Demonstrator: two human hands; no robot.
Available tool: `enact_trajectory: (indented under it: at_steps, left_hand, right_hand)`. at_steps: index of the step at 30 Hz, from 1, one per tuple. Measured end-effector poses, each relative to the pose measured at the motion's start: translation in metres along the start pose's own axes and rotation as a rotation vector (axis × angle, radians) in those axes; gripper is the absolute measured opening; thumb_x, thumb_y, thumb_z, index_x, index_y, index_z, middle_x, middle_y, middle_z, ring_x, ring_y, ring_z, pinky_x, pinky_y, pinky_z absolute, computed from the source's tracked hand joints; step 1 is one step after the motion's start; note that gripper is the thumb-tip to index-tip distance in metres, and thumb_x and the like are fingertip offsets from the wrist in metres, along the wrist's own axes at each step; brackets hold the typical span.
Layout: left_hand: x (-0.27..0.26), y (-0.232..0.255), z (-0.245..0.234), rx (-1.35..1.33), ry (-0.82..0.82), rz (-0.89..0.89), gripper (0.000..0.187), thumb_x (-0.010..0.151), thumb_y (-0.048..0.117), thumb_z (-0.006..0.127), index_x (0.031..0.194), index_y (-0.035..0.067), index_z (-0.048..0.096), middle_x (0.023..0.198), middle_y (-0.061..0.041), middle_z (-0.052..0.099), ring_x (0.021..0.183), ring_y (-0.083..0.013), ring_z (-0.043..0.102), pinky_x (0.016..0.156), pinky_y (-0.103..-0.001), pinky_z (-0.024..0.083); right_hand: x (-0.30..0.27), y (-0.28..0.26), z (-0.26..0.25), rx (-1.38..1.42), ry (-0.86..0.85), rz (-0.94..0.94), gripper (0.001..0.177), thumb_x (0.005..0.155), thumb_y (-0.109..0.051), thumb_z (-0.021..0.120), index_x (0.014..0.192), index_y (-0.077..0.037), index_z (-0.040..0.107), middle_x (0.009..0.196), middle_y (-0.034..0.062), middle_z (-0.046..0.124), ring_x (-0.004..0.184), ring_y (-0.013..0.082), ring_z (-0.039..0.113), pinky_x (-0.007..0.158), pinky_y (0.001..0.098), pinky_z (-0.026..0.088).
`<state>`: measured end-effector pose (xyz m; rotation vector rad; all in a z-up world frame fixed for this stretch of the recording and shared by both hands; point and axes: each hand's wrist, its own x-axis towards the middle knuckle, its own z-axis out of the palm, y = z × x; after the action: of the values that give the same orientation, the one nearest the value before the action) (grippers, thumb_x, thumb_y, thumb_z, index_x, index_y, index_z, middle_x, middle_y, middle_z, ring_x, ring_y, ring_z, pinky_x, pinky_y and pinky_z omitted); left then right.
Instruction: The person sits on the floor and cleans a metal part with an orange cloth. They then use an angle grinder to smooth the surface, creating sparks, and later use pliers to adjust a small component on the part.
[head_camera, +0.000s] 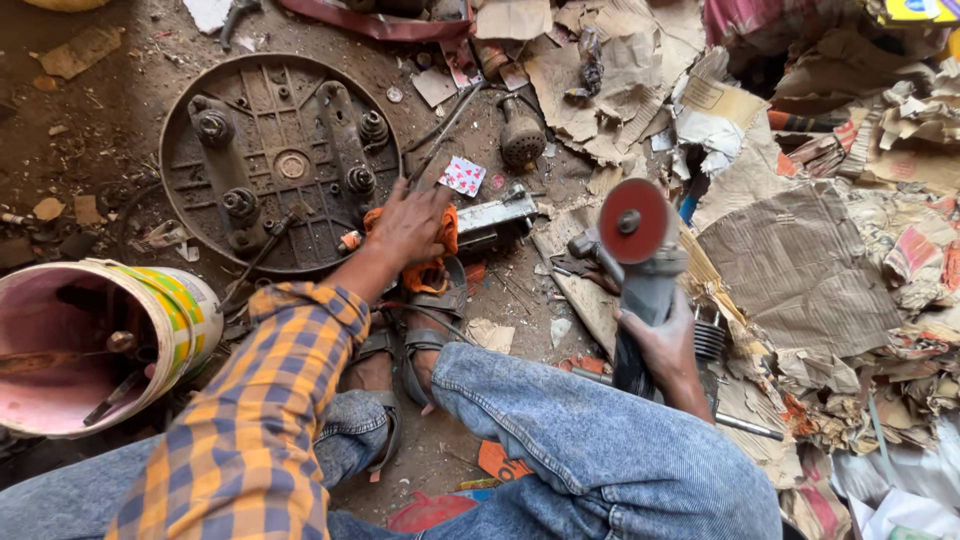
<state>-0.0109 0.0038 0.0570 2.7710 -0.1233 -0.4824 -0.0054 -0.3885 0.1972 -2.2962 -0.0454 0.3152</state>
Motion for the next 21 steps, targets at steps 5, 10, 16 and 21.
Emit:
enact_trajectory:
  at_steps: [5, 10, 16, 21]
  left_hand:
    - [-0.016, -0.003, -0.006, -0.202, 0.033, -0.128, 0.095, 0.074, 0.048, 0.088, 0.147, 0.011, 0.038, 0.144, -0.017, 0.050, 0.133, -0.0344, 0.050, 0.112, -0.050, 0.039]
    - [-0.009, -0.017, 0.007, -0.347, 0.046, -0.062, 0.093, 0.069, 0.035, 0.094, 0.142, 0.007, 0.044, 0.135, -0.021, 0.058, 0.125, -0.0387, 0.057, 0.107, -0.044, 0.047]
    - [0.008, -0.025, 0.017, -0.242, -0.040, -0.012, 0.068, 0.072, 0.028, 0.092, 0.125, 0.002, 0.059, 0.119, -0.022, 0.068, 0.117, -0.0398, 0.064, 0.102, -0.045, 0.052]
    - [0.009, -0.024, 0.016, -0.239, -0.060, -0.020, 0.059, 0.073, 0.026, 0.092, 0.117, 0.000, 0.063, 0.117, -0.023, 0.069, 0.115, -0.0409, 0.065, 0.100, -0.047, 0.053]
  right_hand:
    - [0.021, -0.013, 0.011, -0.112, -0.113, 0.167, 0.087, 0.066, -0.027, 0.084, 0.139, 0.000, 0.046, 0.124, 0.0232, 0.066, 0.103, 0.0337, 0.071, 0.092, 0.0478, 0.060]
    - [0.045, -0.014, 0.028, -0.217, -0.217, 0.094, 0.095, 0.064, -0.031, 0.083, 0.143, 0.001, 0.042, 0.126, 0.0226, 0.063, 0.108, 0.0338, 0.070, 0.094, 0.0492, 0.059]
    - [0.061, -0.018, 0.036, -0.390, -0.257, 0.032, 0.086, 0.063, -0.033, 0.082, 0.134, 0.004, 0.051, 0.122, 0.0229, 0.067, 0.107, 0.0329, 0.069, 0.097, 0.0444, 0.056]
    - [0.068, -0.023, 0.042, -0.408, -0.269, 0.028, 0.087, 0.062, -0.030, 0.083, 0.135, 0.004, 0.051, 0.121, 0.0220, 0.068, 0.108, 0.0313, 0.069, 0.100, 0.0423, 0.054]
